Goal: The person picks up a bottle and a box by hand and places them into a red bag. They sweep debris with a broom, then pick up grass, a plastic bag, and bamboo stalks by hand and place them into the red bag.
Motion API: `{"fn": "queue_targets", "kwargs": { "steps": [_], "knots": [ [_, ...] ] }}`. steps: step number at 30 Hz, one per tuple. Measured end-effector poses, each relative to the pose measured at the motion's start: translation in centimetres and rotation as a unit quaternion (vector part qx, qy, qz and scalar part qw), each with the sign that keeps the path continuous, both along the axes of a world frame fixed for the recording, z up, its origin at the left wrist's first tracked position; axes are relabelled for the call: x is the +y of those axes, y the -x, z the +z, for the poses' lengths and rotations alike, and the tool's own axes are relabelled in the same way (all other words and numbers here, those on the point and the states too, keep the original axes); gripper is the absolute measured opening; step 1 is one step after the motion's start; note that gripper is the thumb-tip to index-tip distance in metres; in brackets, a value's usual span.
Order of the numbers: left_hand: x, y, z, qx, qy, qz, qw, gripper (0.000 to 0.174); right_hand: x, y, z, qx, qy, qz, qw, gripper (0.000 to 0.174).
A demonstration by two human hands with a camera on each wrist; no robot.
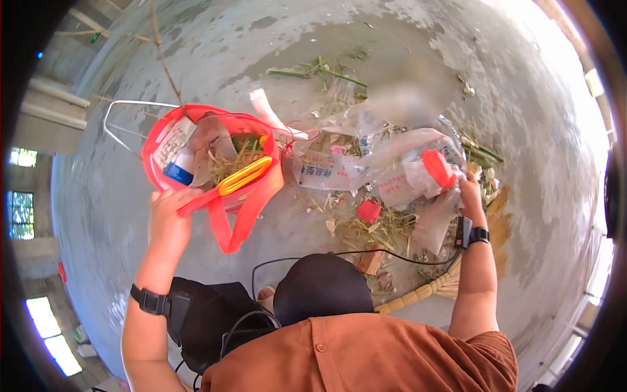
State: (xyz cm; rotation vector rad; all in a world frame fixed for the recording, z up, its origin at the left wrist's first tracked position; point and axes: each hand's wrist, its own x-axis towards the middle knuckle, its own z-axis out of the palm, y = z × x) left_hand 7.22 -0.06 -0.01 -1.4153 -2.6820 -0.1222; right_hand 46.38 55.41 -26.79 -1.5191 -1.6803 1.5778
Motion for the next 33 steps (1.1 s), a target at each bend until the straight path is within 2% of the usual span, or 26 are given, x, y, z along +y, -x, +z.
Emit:
{"fn": "queue_targets", "kwargs": {
  "steps": [2,3,4,5,8,10,12,14,15,17,18,20,24,25,28,29,30,31,32,33],
  "knots": [
    [-0.4,0.1,-0.5,-0.006,-0.019,-0.022,1.0,0.023,1.3,1.0,3.7,0.031,-0.041,0.029,0.998,0.041],
    [-0.6,0.2,-0.8,-0.004,-0.024,-0.016,1.0,0.023,3.2,0.9,3.5,0.059,-0.07,0.04,0.995,0.04],
    [-0.8,0.3,-1.0,-0.027,-0.036,-0.01,0.999,0.024,4.2,1.4,5.0,0.104,-0.029,0.044,0.993,0.043],
    [-1.0,0.4,-1.0,-0.049,-0.048,-0.004,0.998,0.024,4.9,1.7,6.3,0.117,-0.044,0.048,0.991,0.042],
    [-1.2,0.2,-0.5,-0.036,-0.029,-0.008,0.999,0.025,3.6,4.7,15.1,0.116,-0.085,0.064,0.988,0.036],
    [-1.4,0.2,-0.5,-0.044,-0.05,0.002,0.998,0.02,3.1,6.5,18.8,0.236,-0.026,0.043,0.97,0.035],
    [-1.1,0.3,-0.4,-0.052,-0.07,0.008,0.996,0.018,5.6,6.8,19.6,0.293,-0.067,0.161,0.94,0.038],
    [-0.8,0.3,-0.2,-0.166,-0.063,0.114,0.977,0.02,1.9,9.3,26.1,0.292,-0.07,0.191,0.934,0.035],
    [-0.8,0.3,-0.1,-0.167,-0.067,0.112,0.977,0.02,-0.2,10.6,29.0,0.292,-0.07,0.219,0.928,0.032],
    [-0.9,0.3,0.0,-0.187,-0.087,0.129,0.97,0.022,-1.0,12.1,30.6,0.282,-0.106,0.232,0.925,0.032],
    [-1.3,0.6,-0.5,-0.186,-0.092,0.127,0.97,0.022,-0.8,12.3,31.5,0.273,-0.138,0.244,0.92,0.031],
    [-2.1,1.8,-2.4,-0.096,-0.082,0.068,0.99,0.015,-0.8,13.5,33.5,0.255,-0.205,0.267,0.907,0.031],
    [-2.5,2.8,-3.8,-0.056,-0.087,0.057,0.993,0.011,-0.4,15.0,37.9,0.219,-0.337,0.305,0.863,0.03],
    [-2.5,3.2,-4.3,-0.052,-0.085,0.047,0.994,0.01,-4.2,18.1,38.5,0.209,-0.367,0.314,0.85,0.03],
    [-2.8,3.7,-5.0,-0.043,-0.095,0.039,0.994,0.011,-4.1,21.7,40.8,0.182,-0.447,0.337,0.808,0.03],
    [-2.6,3.7,-5.0,-0.042,-0.107,0.038,0.993,0.012,-3.8,26.2,42.3,0.172,-0.472,0.344,0.793,0.03],
    [-2.6,3.6,-4.9,-0.041,-0.107,0.039,0.993,0.012,-3.3,26.8,43.1,0.161,-0.496,0.35,0.778,0.03],
    [-2.6,3.6,-4.9,-0.036,-0.105,0.036,0.993,0.013,-5.0,29.3,43.7,0.15,-0.521,0.356,0.761,0.03],
    [-2.6,3.6,-4.9,-0.031,-0.103,0.034,0.994,0.014,-5.5,35.5,45.5,0.138,-0.544,0.362,0.744,0.03],
    [-2.6,3.6,-5.1,-0.03,-0.104,0.034,0.994,0.014,-8.8,35.8,45.2,0.125,-0.567,0.367,0.726,0.03]
  ]
}}
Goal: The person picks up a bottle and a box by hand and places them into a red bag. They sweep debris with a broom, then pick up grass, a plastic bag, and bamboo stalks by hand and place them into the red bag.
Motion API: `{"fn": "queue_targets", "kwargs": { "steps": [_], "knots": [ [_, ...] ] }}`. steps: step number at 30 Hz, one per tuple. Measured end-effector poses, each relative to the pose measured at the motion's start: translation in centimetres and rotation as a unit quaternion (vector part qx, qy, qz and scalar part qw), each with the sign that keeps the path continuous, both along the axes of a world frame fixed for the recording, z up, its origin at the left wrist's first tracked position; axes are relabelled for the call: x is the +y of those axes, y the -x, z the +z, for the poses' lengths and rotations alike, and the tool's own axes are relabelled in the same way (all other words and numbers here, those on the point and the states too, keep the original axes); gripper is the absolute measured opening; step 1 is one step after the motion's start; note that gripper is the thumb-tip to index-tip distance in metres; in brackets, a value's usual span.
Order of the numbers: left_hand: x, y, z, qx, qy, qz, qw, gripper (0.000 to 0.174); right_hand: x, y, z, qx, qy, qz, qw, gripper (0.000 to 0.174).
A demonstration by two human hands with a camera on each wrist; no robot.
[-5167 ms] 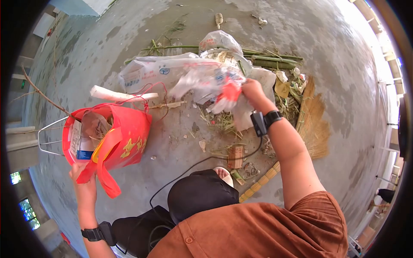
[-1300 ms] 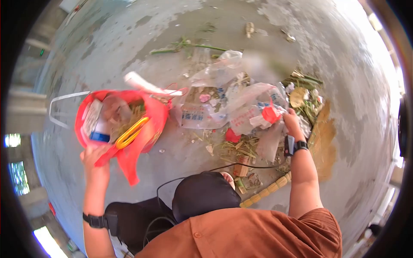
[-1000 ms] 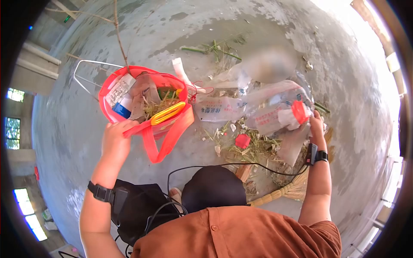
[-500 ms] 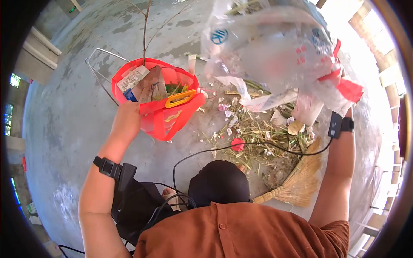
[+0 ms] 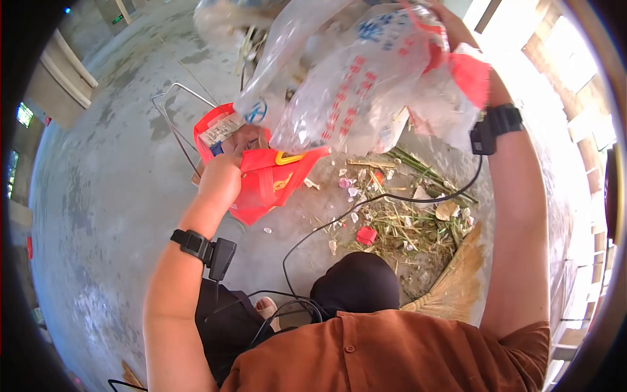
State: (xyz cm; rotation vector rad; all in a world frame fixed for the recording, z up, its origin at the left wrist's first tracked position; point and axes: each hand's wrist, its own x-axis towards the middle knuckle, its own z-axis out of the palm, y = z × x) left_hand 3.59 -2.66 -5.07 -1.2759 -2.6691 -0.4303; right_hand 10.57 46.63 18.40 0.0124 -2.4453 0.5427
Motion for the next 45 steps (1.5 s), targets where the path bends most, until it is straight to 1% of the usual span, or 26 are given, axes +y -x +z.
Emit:
{"fn": "queue_targets", "kwargs": {
  "steps": [1,3,4,5,7,8,10,11,13,14,17,21,23,24,25,26,27,28,30,34,36,39,40,42,44,45],
  "knots": [
    [-0.1,0.0,-0.3,0.016,0.015,0.007,1.0,0.011,-0.7,0.3,0.4,-0.001,-0.032,0.001,0.999,0.03],
    [-0.2,-0.1,-0.3,0.032,0.031,0.018,0.999,0.009,-5.1,1.0,-0.1,-0.05,0.044,0.044,0.997,0.02],
    [-0.2,-0.3,-0.2,0.049,0.031,0.017,0.998,0.01,-7.1,1.0,-0.6,-0.088,0.148,0.072,0.982,0.024],
    [-0.2,-0.4,-0.2,0.066,0.032,0.016,0.997,0.012,-8.2,1.3,-1.1,-0.088,0.192,0.111,0.971,0.02],
    [-0.3,-0.7,-0.1,0.057,0.025,0.019,0.998,0.012,-9.4,2.0,-1.9,-0.095,0.14,0.1,0.981,0.022],
    [-0.3,-0.8,0.1,0.05,0.017,0.017,0.998,0.012,-9.8,2.2,-2.0,-0.096,0.139,0.102,0.98,0.022],
    [-0.1,-0.9,0.4,0.043,0.032,0.015,0.998,0.013,-10.5,2.6,-2.0,-0.151,0.138,0.02,0.979,0.024],
    [0.0,-1.0,0.6,0.038,0.047,0.01,0.998,0.013,-10.5,3.0,-2.1,-0.152,0.137,0.021,0.979,0.024],
    [0.1,-1.3,0.9,0.032,0.031,0.008,0.999,0.013,-10.8,3.6,-2.5,-0.113,0.069,0.07,0.989,0.026],
    [0.1,-1.4,1.0,0.028,0.016,0.005,0.999,0.013,-10.8,3.9,-2.5,-0.106,0.025,0.059,0.992,0.029],
    [0.3,-1.9,1.6,0.039,0.033,0.002,0.999,0.013,-11.4,5.1,-2.6,-0.083,-0.02,0.063,0.994,0.031],
    [-0.2,-1.9,1.2,0.055,0.034,-0.022,0.998,0.012,-13.6,6.7,-3.2,-0.077,-0.035,0.051,0.995,0.031],
    [-0.2,-1.6,1.1,0.06,0.07,-0.018,0.996,0.013,-14.2,7.5,-3.8,-0.067,-0.091,0.086,0.99,0.03],
    [-0.1,-1.7,1.0,0.056,0.07,-0.019,0.996,0.013,-15.5,7.1,-3.6,-0.088,-0.108,0.074,0.988,0.035],
    [-0.1,-1.7,0.8,0.047,0.09,0.006,0.995,0.013,-15.2,7.7,-3.8,-0.092,-0.107,0.073,0.987,0.035],
    [-0.1,-1.7,0.6,0.038,0.11,0.031,0.993,0.013,-14.9,8.5,-4.2,-0.102,-0.122,0.113,0.981,0.037],
    [-0.2,-1.8,0.7,0.034,0.111,0.029,0.993,0.013,-15.3,8.8,-4.2,-0.113,-0.136,0.153,0.972,0.04],
    [-0.3,-2.0,0.8,0.042,0.121,0.043,0.991,0.012,-15.4,8.7,-4.2,-0.116,-0.135,0.153,0.972,0.04],
    [-0.5,-2.3,1.0,0.048,0.132,0.056,0.989,0.012,-15.6,8.4,-3.9,-0.17,-0.196,0.136,0.956,0.039],
    [-1.0,-2.2,0.5,0.054,0.085,0.042,0.994,0.013,-16.3,8.7,-5.7,-0.161,-0.2,0.154,0.954,0.039],
    [-1.3,-2.2,-0.2,0.067,0.057,0.038,0.995,0.015,-17.6,9.0,-7.0,-0.15,-0.222,0.194,0.944,0.037],
    [-1.4,-2.0,-0.5,0.079,0.045,0.041,0.995,0.015,-18.7,9.3,-8.3,-0.177,-0.223,0.176,0.942,0.038],
    [-1.5,-2.0,-0.3,0.063,0.055,0.05,0.995,0.008,-18.4,9.2,-8.3,-0.178,-0.221,0.176,0.943,0.038],
    [-2.2,-1.7,-0.4,0.045,0.065,0.059,0.995,0.006,-17.5,9.0,-8.1,-0.173,-0.234,0.214,0.933,0.048],
    [-3.0,-1.1,-0.7,0.049,0.098,0.025,0.994,0.008,-15.4,8.4,-8.3,-0.172,-0.251,0.21,0.929,0.051],
    [-3.5,-1.0,-0.9,0.05,0.099,0.028,0.993,0.008,-15.2,8.3,-8.0,-0.168,-0.273,0.202,0.926,0.053]
  ]
}}
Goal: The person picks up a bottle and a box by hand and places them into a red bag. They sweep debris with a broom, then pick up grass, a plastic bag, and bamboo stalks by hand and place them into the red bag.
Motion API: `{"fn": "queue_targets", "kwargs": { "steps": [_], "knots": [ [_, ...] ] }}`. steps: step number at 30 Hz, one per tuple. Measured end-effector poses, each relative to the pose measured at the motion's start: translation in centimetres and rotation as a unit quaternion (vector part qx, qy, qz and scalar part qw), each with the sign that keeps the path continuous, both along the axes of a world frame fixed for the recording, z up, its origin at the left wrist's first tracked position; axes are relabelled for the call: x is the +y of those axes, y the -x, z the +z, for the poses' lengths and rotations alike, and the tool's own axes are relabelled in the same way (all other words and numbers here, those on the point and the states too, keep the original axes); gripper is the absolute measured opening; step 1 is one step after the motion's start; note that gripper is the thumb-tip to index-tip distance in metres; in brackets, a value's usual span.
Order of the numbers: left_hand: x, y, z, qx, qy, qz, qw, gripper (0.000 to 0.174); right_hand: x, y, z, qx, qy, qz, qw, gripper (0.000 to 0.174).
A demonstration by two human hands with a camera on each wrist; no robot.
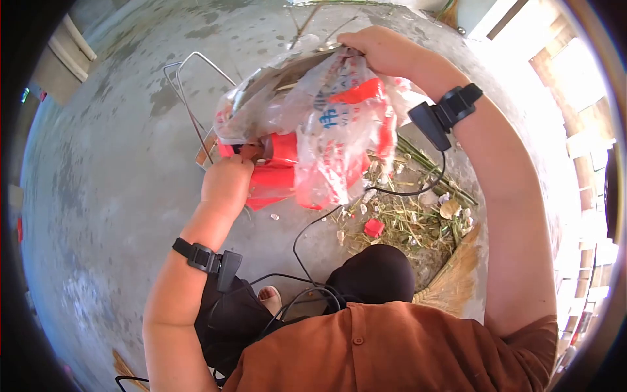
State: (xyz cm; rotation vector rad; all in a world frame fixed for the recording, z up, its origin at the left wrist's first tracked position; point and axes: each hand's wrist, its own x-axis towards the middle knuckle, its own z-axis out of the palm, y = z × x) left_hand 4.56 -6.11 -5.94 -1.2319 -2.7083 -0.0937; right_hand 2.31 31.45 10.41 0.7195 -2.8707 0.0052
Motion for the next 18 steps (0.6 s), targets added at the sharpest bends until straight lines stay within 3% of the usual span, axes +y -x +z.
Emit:
{"fn": "queue_targets", "kwargs": {
  "steps": [4,6,8,10,12,13,18],
  "knots": [
    [-1.1,-0.4,-0.9,0.013,-0.036,-0.026,0.999,0.01,-0.7,-0.8,-0.5,-0.016,-0.041,-0.02,0.999,0.053],
    [-1.0,-0.2,-1.0,0.011,-0.064,-0.03,0.997,0.012,-1.9,-1.1,-0.9,-0.011,0.028,-0.017,0.999,0.032],
    [-1.0,-0.3,-1.5,0.029,-0.149,-0.037,0.988,0.016,-2.7,-1.0,-2.3,-0.005,0.032,-0.024,0.999,0.03],
    [-1.2,0.1,-2.3,0.038,-0.145,-0.035,0.988,0.018,-3.8,-1.3,-2.9,0.008,0.036,-0.028,0.999,0.028],
    [-1.3,0.1,-2.5,0.049,-0.14,-0.032,0.988,0.02,-4.9,-1.9,-3.4,-0.052,-0.019,-0.079,0.995,0.039],
    [-1.1,0.0,-2.1,0.04,-0.15,-0.044,0.987,0.02,-4.9,-2.0,-4.4,-0.028,-0.013,-0.066,0.997,0.028],
    [-0.9,-0.2,-2.3,0.026,-0.17,-0.047,0.984,0.019,-4.9,-3.3,-8.4,-0.004,0.03,-0.12,0.992,0.02]
  ]
}}
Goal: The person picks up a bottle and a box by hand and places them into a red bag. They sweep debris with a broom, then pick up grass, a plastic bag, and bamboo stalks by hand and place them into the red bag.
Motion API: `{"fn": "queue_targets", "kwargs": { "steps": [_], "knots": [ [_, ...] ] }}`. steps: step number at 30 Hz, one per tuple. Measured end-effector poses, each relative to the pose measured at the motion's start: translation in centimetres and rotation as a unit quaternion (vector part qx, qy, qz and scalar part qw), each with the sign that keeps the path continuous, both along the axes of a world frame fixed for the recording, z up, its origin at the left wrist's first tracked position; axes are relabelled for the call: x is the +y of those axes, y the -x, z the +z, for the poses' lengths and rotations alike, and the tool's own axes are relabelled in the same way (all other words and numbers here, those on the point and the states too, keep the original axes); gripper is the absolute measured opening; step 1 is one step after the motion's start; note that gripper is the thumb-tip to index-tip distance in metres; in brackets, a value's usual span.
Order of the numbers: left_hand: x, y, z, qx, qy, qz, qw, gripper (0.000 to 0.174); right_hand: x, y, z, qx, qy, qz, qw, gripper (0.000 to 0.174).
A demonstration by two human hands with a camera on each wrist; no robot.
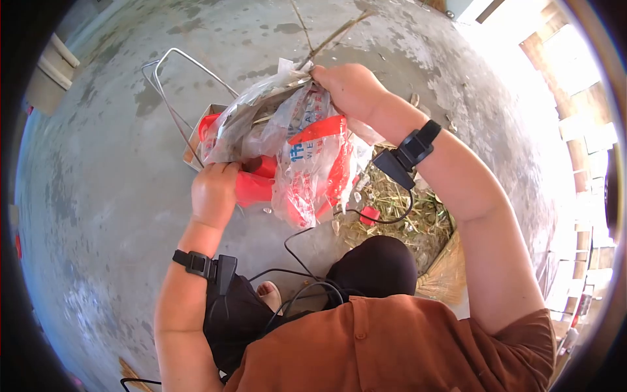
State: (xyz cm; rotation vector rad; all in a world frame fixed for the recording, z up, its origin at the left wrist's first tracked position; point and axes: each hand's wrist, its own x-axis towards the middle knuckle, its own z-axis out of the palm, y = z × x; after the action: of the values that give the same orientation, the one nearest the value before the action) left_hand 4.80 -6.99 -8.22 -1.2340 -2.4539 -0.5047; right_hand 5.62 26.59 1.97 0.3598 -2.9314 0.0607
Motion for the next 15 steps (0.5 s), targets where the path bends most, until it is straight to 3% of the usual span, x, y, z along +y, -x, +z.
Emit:
{"fn": "queue_targets", "kwargs": {
  "steps": [3,5,6,9,10,12,13,15],
  "knots": [
    [0.4,0.2,0.9,-0.004,-0.017,-0.005,1.0,0.02,0.7,-0.9,0.8,-0.03,0.014,-0.044,0.999,0.019],
    [0.8,0.2,1.3,0.0,-0.023,-0.001,1.0,0.017,1.2,-1.3,2.3,-0.098,0.146,-0.082,0.981,0.02],
    [0.9,0.0,1.4,0.0,-0.023,0.003,1.0,0.017,1.3,-1.4,2.8,-0.099,0.146,-0.078,0.981,0.02],
    [1.3,0.1,2.1,-0.027,-0.008,0.024,0.999,0.018,2.0,-0.6,5.3,-0.03,0.042,-0.05,0.997,0.024],
    [1.4,0.1,2.3,0.0,-0.025,0.004,1.0,0.018,2.0,-0.2,6.1,-0.034,0.043,-0.048,0.997,0.024],
    [1.6,0.1,2.2,0.024,-0.041,-0.014,0.999,0.019,1.7,0.3,7.6,0.065,0.028,-0.037,0.997,0.027],
    [1.7,0.3,2.3,0.035,-0.05,-0.008,0.998,0.019,0.8,0.2,7.9,0.077,-0.037,-0.003,0.996,0.023],
    [1.7,0.6,2.3,0.048,-0.061,-0.003,0.997,0.02,-0.8,0.0,6.5,0.089,-0.055,0.033,0.994,0.021]
  ]
}}
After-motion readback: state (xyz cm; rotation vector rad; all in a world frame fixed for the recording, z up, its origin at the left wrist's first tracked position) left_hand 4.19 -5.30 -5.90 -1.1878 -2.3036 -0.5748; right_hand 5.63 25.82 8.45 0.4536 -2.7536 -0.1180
